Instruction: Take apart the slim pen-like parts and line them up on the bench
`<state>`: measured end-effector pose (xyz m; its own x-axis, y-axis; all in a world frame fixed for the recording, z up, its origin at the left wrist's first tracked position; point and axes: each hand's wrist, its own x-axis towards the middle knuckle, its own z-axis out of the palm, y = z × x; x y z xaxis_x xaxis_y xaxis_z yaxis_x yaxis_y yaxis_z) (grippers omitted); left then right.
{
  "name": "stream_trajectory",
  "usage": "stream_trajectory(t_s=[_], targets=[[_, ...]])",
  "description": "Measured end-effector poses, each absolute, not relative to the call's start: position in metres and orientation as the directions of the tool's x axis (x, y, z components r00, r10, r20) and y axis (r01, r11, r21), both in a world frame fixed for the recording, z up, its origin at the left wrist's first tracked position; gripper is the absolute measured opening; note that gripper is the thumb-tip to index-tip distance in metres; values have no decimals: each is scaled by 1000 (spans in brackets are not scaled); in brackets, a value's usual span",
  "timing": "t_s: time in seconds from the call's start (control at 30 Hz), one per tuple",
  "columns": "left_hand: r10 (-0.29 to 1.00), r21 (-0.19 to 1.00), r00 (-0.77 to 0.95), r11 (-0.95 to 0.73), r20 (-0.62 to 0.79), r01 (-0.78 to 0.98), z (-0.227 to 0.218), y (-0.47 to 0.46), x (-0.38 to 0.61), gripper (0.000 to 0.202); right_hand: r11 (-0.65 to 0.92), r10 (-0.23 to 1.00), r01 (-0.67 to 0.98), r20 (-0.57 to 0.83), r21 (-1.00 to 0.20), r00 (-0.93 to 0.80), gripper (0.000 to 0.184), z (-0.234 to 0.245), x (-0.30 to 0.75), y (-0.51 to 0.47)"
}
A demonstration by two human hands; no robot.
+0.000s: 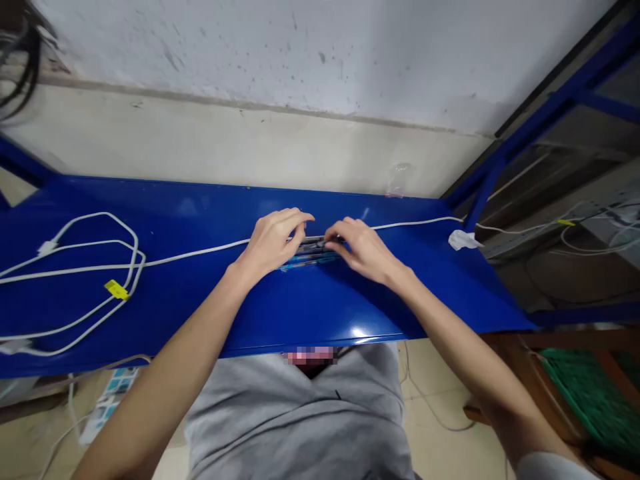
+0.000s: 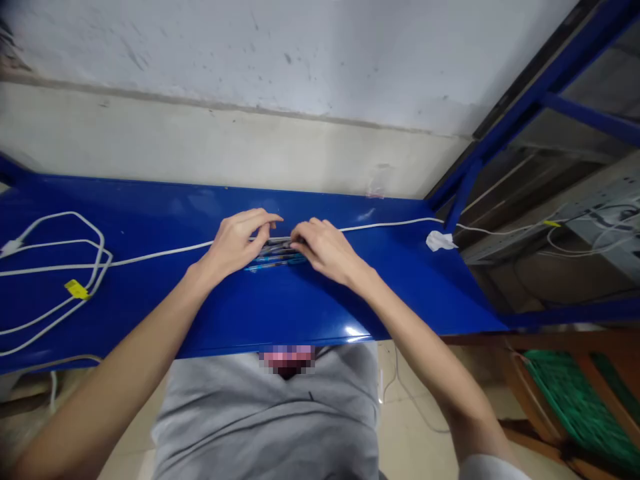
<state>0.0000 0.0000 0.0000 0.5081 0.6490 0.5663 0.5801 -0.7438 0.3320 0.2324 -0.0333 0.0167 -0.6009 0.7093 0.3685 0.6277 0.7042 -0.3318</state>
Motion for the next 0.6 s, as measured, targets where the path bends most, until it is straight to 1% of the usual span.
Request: stream_trajectory(t_s=[0.07,0.13,0.2,0.27,0.37,0.43,0.53,0.6], targets=[[643,310,489,-739,590,598,1,0,-1,35,664,747,592,437,-456,-500,19,22,234,-17],[633,253,477,-726,610,639,0,1,-2,35,618,786,538,465,-573,-408,26,20,231,-1],[620,170,473,-700,626,694,0,2,-4,33,581,814,492,469,-648,-344,35,14,225,9],[608,87,466,-663,644,744,0,5,-5,31,555,832,459,462,-693,-309,43,4,217,14],[605,3,497,-637,621,771,0,12,-3,33,513,858,447,434,-733,-275,48,-9,211,11],[624,-14,541,-648,564,761,-1,18,2,31,484,874,468,431,-739,-223,48,-16,212,6],[660,21,550,-650,511,760,-8,26,9,24,510,849,496,504,-702,-159,34,-20,215,-1],[657,45,529,-649,537,760,-14,29,11,22,577,796,496,582,-649,-166,23,-19,216,-4]])
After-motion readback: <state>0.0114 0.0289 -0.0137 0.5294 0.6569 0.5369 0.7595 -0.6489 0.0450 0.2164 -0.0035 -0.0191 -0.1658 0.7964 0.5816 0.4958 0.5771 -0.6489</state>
